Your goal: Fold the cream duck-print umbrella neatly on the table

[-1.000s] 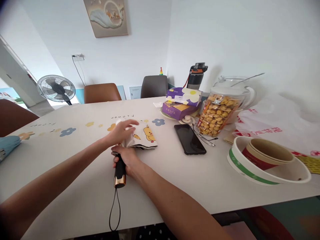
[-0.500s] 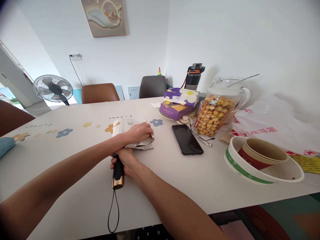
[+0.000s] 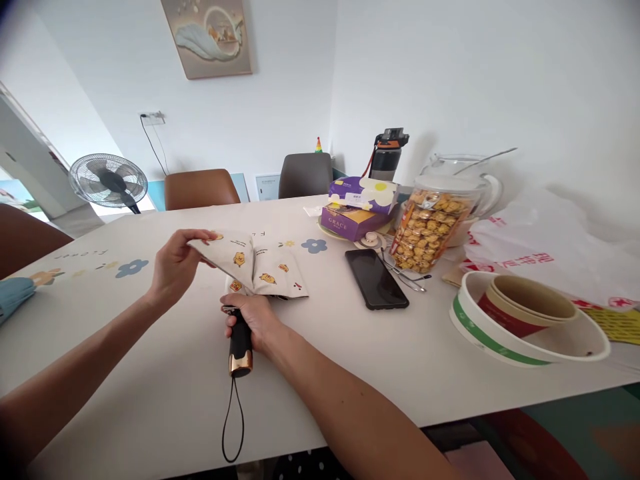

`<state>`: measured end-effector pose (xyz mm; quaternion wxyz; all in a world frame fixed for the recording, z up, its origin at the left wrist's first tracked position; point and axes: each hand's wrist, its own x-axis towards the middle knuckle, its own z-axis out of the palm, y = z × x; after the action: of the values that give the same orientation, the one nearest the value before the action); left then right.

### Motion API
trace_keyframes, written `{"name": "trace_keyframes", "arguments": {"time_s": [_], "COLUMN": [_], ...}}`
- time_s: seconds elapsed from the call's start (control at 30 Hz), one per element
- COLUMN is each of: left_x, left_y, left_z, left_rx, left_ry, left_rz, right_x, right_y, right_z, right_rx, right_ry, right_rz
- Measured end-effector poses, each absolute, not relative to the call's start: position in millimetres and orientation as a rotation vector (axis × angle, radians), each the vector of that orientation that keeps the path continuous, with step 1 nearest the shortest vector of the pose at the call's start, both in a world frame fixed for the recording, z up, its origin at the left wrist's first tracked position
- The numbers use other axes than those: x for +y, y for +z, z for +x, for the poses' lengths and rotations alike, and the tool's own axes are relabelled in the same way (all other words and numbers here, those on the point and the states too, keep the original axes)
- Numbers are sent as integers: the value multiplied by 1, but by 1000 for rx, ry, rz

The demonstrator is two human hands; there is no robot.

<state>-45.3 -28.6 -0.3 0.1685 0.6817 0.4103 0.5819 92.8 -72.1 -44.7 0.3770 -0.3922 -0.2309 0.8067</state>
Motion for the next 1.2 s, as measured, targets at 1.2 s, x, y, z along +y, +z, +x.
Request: {"name": "trace_keyframes", "arguments": {"time_s": [1.2], "left_x": [-28], "left_y": [-30], "left_z": [-102], "left_rx": [1383], "left_ry": [1887], "left_rz": [1652], "right_x": [-67], "right_y": [-38], "right_z": [107], "right_rx": [-626], "right_ry": [1957], "right_rz": [-1048]}}
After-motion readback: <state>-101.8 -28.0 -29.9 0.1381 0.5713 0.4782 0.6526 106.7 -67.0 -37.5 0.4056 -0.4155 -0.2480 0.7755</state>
